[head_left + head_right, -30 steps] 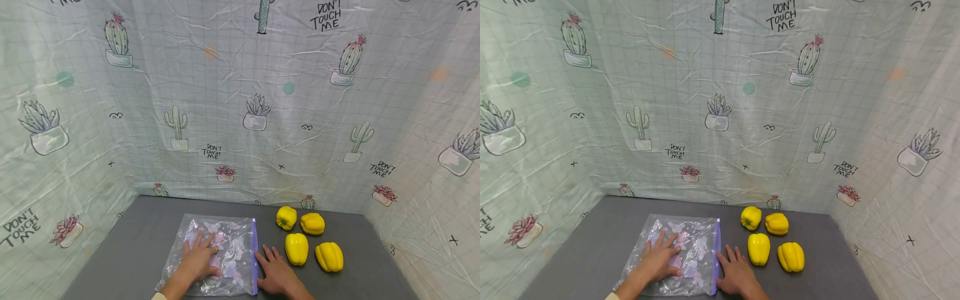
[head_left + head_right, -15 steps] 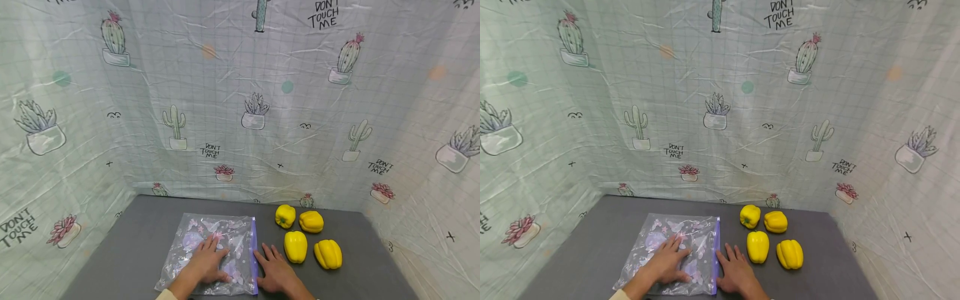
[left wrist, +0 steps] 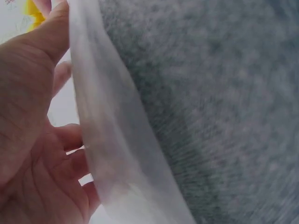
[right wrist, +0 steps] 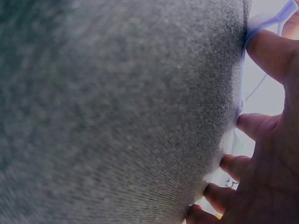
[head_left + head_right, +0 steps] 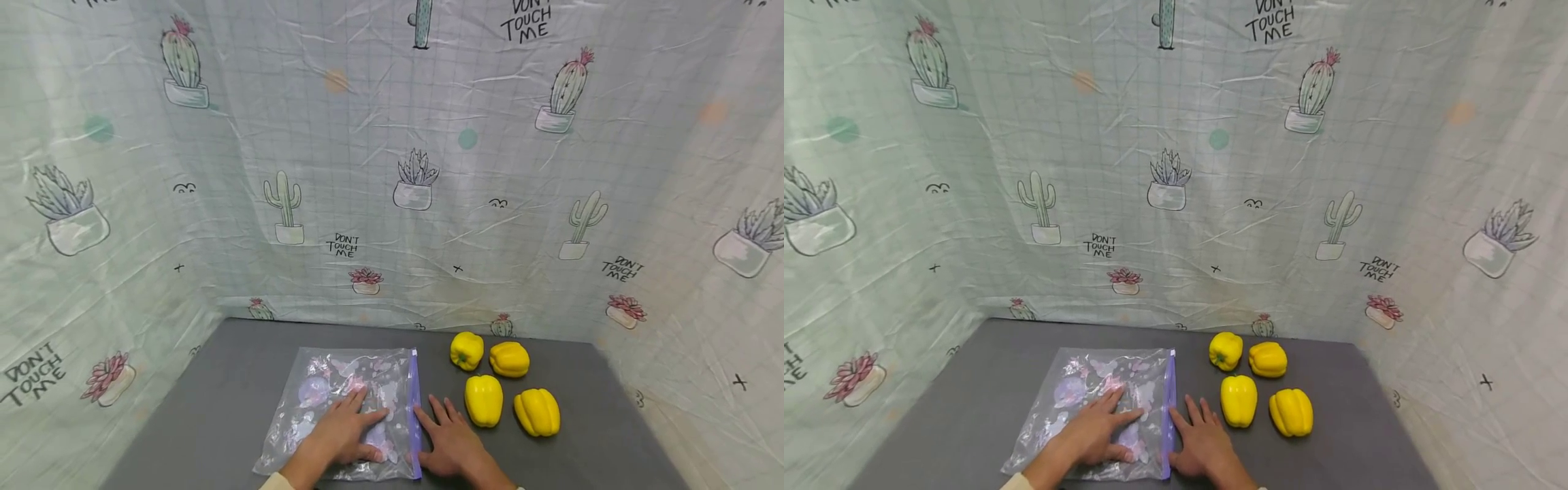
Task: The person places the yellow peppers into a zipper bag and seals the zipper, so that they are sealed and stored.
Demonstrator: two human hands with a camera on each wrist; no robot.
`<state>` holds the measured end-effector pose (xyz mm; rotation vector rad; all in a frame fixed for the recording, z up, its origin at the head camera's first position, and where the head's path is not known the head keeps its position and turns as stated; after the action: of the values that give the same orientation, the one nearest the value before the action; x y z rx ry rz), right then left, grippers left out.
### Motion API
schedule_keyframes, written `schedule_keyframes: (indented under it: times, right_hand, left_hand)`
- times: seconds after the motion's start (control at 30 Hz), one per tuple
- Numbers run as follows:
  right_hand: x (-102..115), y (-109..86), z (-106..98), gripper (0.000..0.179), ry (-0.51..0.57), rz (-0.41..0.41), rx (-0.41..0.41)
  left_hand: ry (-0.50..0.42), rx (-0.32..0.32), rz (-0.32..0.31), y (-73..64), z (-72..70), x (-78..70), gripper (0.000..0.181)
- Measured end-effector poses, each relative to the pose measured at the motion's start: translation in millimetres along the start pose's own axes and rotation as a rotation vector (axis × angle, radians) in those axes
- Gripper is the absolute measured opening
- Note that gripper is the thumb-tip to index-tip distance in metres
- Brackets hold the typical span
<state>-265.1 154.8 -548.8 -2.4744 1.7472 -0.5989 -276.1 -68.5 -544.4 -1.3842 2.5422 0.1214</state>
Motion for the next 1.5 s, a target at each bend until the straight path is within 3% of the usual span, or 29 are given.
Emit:
schedule_keyframes:
  times: [0.1,0.27,0.37,0.57,0.8,0.9,1.1,1.23,1.37,1.5]
  right_hand:
    - [0,0.6,-1,0.079,0.006,-0.002,-0.006]
    - [0,0.2,-2,0.080,0.010,-0.001,-0.013]
    - [0,-1.0,-2,0.080,0.019,-0.003,-0.018]
    - [-1,-1.5,0,0.078,0.025,-0.003,-0.002]
    - [-1,-0.7,-1,0.078,0.020,0.012,0.005]
    - [-1,-1.8,-1,0.077,0.012,0.002,-0.007]
    - [1,-2.2,-1,0.077,0.006,-0.015,-0.031]
    - [1,-0.7,0,0.078,0.010,-0.012,-0.019]
    - [0,0.1,0,0.078,0.018,-0.003,0.004]
    - [0,-0.6,0,0.079,0.024,0.005,0.007]
  left_hand:
    - [-0.020,-0.026,0.008,1.8,-3.4,2.6,0.072]
    - [-0.012,-0.140,0.023,9.6,-9.9,0.0,0.050]
    - [0.048,-0.174,-0.033,15.8,-7.5,-6.4,0.051]
    - [0.032,-0.115,-0.195,24.5,4.2,-15.7,0.071]
    - [-0.041,0.035,-0.263,35.1,-1.2,-26.0,0.096]
    - [-0.052,0.067,-0.294,40.7,-7.0,-31.9,0.104]
    - [-0.019,0.036,-0.329,49.6,-15.8,-38.0,0.110]
    - [-0.023,-0.004,-0.313,49.8,-19.2,-38.1,0.098]
    - [-0.058,-0.004,-0.283,52.3,-19.0,-35.1,0.084]
    - [-0.157,-0.056,-0.364,55.5,-13.6,-33.9,0.073]
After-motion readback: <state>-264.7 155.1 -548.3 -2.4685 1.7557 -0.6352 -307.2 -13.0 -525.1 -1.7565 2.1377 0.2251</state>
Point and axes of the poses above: each hand's wrist, its own y-axis towards the middle knuckle, its own z-axis out of the palm, x = y × z, the point moved 4 cm from there along y, towards the middle knuckle, and after that the axes turned 4 degrees about x, right-handed, at the moved point
